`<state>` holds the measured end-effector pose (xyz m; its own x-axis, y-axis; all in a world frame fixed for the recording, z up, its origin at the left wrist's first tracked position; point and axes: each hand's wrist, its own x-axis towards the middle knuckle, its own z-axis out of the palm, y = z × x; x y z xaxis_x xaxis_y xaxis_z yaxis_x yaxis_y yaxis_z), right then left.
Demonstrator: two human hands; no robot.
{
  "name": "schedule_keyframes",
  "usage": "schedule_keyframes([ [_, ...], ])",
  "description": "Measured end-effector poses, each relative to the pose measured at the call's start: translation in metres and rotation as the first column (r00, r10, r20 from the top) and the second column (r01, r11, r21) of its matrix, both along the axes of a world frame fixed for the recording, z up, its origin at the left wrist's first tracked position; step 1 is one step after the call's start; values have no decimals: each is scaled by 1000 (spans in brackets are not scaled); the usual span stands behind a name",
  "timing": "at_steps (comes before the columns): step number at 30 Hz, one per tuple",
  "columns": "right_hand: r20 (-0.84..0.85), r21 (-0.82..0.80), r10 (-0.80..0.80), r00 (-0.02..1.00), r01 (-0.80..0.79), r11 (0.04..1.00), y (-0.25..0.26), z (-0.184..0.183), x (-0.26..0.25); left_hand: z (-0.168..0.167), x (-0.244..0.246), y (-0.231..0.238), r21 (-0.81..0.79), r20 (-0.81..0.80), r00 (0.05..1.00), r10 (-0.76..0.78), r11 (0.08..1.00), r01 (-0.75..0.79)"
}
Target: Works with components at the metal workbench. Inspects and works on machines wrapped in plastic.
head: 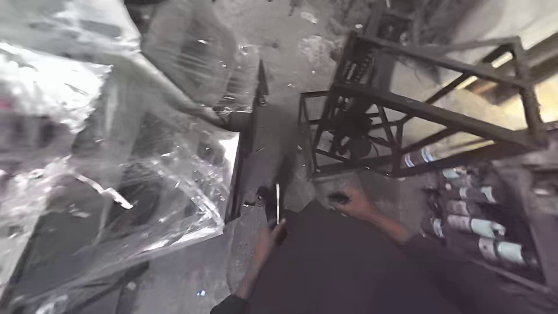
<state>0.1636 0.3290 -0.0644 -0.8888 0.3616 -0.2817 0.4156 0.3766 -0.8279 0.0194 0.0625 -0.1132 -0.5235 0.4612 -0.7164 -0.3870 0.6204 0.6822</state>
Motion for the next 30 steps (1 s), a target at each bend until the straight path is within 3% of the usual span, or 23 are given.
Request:
schedule_keyframes([
  [3,208,-35,-75,975,84,996,22,-7,79,-32,39,38,-130,12,912,-409,904,407],
  [8,237,-35,-172,956,185,982,43,-35,167,-50,47,155,-293,-162,653,-740,668,684],
  [13,392,-23,-273,879,305,952,55,-34,195,-94,42,260,-342,-226,538,-812,583,737],
  [15,410,-1,-344,845,377,926,61,-26,197,-100,45,289,-326,-229,544,-807,590,739],
  [17,434,12,-429,792,471,882,68,-22,200,-112,49,309,-289,-271,596,-756,654,699],
  [19,498,-7,-546,673,633,774,79,-19,200,-122,48,324,-259,-287,642,-711,703,662],
  [22,509,-49,-762,401,897,440,91,-33,221,-131,46,333,-319,-272,602,-751,661,679],
  [24,464,-129,-833,301,953,273,101,-26,236,-136,46,335,-328,-283,575,-768,640,695],
  [25,428,-96,-847,315,948,304,112,-21,244,-139,44,341,-325,-296,570,-766,642,694],
  [26,410,29,-822,394,896,444,124,-19,258,-141,44,348,-329,-302,572,-763,647,688],
  [27,410,210,-763,500,762,613,135,-19,276,-144,45,352,-334,-301,572,-763,646,686],
  [28,438,333,-689,577,608,721,151,-21,294,-146,46,355,-339,-302,568,-765,643,686],
  [30,553,435,-549,626,345,832,191,-8,304,-150,49,363,-364,-268,566,-780,626,690],
])
